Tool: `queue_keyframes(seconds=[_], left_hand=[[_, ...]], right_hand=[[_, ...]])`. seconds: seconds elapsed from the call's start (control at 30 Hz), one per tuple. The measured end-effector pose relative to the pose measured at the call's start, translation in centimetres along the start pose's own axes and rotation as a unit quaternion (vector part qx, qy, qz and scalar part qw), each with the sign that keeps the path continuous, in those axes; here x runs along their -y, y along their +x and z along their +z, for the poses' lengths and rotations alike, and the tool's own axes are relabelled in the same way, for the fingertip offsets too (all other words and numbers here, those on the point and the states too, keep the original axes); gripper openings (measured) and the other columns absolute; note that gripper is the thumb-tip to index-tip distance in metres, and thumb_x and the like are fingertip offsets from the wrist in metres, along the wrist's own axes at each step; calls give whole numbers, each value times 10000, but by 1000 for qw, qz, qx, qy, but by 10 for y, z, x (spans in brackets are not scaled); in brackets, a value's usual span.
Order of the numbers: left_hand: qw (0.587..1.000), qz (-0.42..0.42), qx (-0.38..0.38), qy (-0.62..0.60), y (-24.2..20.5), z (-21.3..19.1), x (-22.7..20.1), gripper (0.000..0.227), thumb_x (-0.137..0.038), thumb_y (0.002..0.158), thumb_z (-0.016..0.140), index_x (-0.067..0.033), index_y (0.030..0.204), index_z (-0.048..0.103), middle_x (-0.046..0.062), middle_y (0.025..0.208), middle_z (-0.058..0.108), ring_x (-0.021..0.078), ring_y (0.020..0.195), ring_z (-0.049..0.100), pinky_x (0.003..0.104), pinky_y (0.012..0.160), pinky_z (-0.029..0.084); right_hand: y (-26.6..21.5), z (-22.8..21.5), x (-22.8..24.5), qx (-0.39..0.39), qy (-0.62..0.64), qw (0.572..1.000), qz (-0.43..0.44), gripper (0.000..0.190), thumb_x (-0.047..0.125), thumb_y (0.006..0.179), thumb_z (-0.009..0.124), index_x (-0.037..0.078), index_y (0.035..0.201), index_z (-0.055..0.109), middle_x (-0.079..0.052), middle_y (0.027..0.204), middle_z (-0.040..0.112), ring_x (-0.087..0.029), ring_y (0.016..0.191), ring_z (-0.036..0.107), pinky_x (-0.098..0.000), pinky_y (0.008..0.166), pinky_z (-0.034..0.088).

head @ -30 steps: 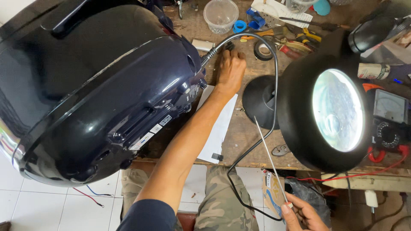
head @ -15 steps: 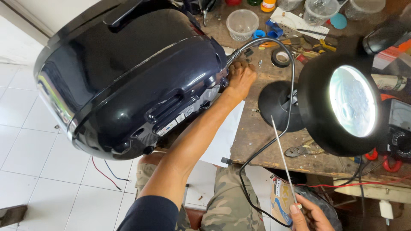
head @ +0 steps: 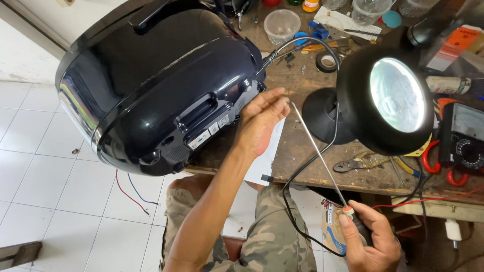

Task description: The person places a black rice cooker upside down on a workbench and uses a screwdriver to remove screws from the bottom casing. The person systematically unscrews multiple screws around the base of the appliance.

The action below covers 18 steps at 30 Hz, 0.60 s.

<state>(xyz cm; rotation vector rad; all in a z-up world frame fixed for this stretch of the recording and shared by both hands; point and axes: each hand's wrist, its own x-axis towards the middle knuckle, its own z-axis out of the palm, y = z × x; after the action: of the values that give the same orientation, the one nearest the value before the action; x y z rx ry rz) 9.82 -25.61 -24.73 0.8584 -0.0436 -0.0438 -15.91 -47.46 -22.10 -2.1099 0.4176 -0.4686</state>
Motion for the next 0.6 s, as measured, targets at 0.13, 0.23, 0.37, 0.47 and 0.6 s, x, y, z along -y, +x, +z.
queue_keyframes(seconds=[0.13,0.23,0.37,0.47,0.6], left_hand=[[987,9,-37,-157,-16,-6,-7,269,74,996,761,19,1259,739,184,1058,723,304,1014,714,444,1035,637],[991,8,-44,-127,-21,-4,-15,273,25,994,786,-37,1253,725,164,1070,741,275,1000,733,422,1005,615],[992,8,-35,-124,-24,-1,-17,264,29,991,788,-49,1235,726,135,1059,748,264,980,731,449,1041,613],[992,14,-29,-125,-26,-3,-16,304,36,981,798,-28,1265,710,147,1050,769,272,976,741,457,1030,617],[991,10,-41,-125,-28,-5,-19,302,54,972,800,-18,1252,715,175,1054,769,308,983,750,468,1036,632]], right_hand=[[-5,-1,19,-12,-1,999,-52,306,134,1004,829,66,1302,842,-73,1124,840,-112,971,729,-234,970,534],[-6,-4,22,-5,-4,998,-55,302,149,987,846,86,1283,855,-52,1065,839,-90,908,706,-217,927,519],[-7,-6,25,-6,2,998,-56,294,126,980,850,63,1267,858,-58,1052,845,-95,905,721,-225,925,534],[-7,-5,19,3,18,997,-77,315,115,981,837,31,1285,843,-83,1082,842,-118,949,739,-241,976,538],[-8,-4,23,2,12,999,-45,311,125,989,845,61,1293,848,-56,1107,839,-97,968,723,-220,960,525]])
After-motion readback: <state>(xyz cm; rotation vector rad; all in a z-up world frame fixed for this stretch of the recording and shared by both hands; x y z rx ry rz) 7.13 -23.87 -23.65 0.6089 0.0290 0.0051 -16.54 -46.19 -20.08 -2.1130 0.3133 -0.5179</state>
